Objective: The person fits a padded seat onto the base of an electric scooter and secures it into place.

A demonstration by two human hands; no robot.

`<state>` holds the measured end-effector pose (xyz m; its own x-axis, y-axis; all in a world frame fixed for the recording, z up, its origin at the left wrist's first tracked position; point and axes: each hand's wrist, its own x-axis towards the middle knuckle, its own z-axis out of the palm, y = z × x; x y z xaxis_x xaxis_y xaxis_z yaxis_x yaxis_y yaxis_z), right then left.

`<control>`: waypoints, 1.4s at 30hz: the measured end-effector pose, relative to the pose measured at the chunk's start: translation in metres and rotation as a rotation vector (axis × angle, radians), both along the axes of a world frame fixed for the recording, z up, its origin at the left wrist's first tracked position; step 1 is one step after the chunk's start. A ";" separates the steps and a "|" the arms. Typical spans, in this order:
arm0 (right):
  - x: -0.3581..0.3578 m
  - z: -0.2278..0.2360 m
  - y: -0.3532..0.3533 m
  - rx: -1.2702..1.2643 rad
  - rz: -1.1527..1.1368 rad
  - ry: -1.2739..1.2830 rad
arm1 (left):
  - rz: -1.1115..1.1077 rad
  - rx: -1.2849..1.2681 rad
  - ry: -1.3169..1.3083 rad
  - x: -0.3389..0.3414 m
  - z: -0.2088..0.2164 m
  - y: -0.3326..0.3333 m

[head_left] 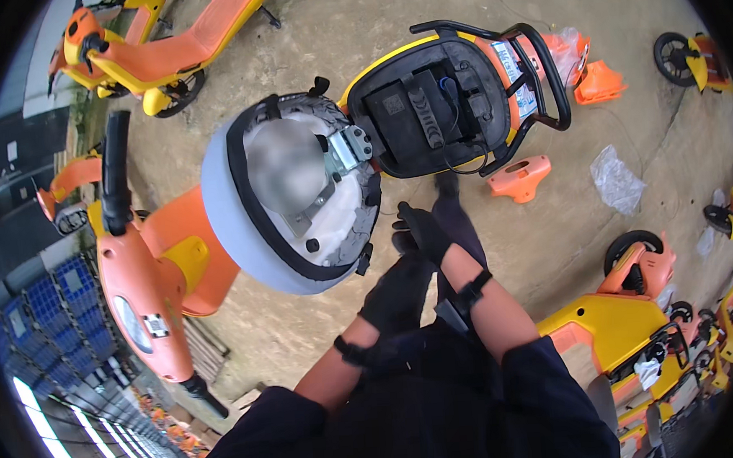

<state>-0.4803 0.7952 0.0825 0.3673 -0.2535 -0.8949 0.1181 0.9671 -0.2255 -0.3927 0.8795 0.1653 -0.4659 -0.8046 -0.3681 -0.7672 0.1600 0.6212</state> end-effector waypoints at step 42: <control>0.058 -0.064 -0.009 -0.188 0.095 -0.173 | -0.690 0.833 -0.636 0.138 -0.065 -0.392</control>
<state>-0.4219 0.7859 0.0182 0.5406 -0.3666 -0.7572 0.0814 0.9186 -0.3867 -0.2546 0.4877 0.1002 -0.2506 0.1205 -0.9606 -0.8805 0.3841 0.2779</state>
